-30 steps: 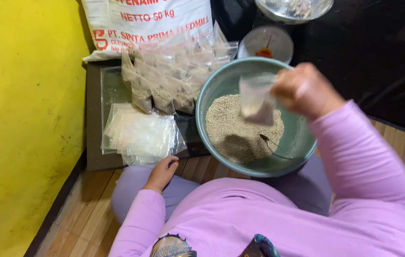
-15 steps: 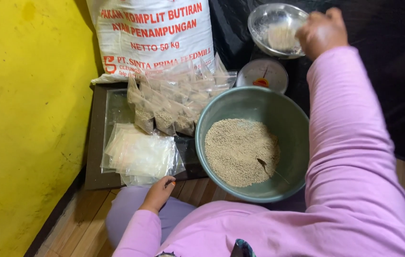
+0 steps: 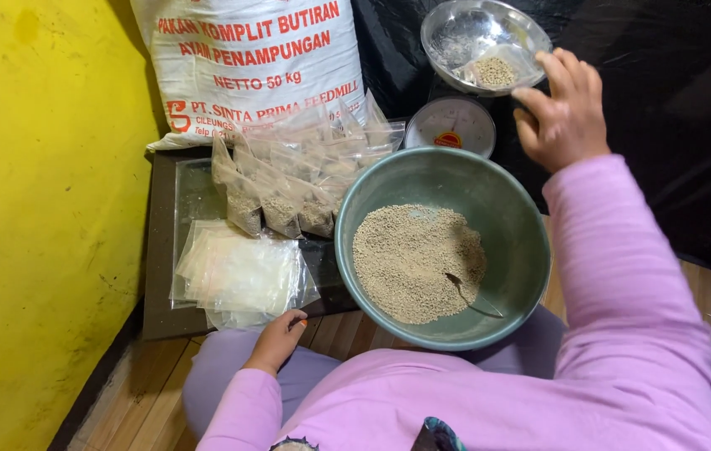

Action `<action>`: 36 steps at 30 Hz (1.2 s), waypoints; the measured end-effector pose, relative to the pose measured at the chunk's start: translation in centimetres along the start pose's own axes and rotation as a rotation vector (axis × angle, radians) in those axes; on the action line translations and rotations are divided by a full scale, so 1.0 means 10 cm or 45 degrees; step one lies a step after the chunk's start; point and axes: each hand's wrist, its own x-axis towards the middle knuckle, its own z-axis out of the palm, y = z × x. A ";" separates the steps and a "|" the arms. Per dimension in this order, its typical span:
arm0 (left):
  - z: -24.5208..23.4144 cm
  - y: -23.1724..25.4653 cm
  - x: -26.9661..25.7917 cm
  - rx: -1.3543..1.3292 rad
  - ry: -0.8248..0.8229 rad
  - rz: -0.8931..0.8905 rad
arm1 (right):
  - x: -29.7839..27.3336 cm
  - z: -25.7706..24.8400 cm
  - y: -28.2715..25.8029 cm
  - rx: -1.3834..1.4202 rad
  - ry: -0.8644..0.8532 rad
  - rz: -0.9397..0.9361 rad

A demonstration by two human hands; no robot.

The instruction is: The person scoops granular feed from a large green bowl into a plastic bag using a small scoop, then places the filled bag onto a weighing scale. The person repeats this process multiple times, filling several bags and weighing them.

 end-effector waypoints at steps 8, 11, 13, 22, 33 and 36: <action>-0.04 -0.06 -0.06 0.060 0.025 0.094 | -1.33 -0.10 -1.15 0.668 0.080 0.306; -0.03 -0.06 -0.06 0.042 0.035 0.111 | -2.08 0.06 -1.63 0.520 -0.361 0.469; -0.05 -0.02 -0.09 0.072 0.034 0.145 | -2.47 0.22 -1.84 0.334 -0.916 0.563; 0.00 -0.12 -0.04 0.032 0.079 0.155 | -1.90 -0.13 -2.02 0.055 -1.869 0.519; -0.02 -0.11 -0.07 0.025 0.087 0.176 | -2.12 0.17 -1.93 0.122 -1.836 0.630; -0.04 -0.05 -0.13 0.010 0.093 0.164 | -2.06 0.05 -1.90 0.309 -1.615 0.761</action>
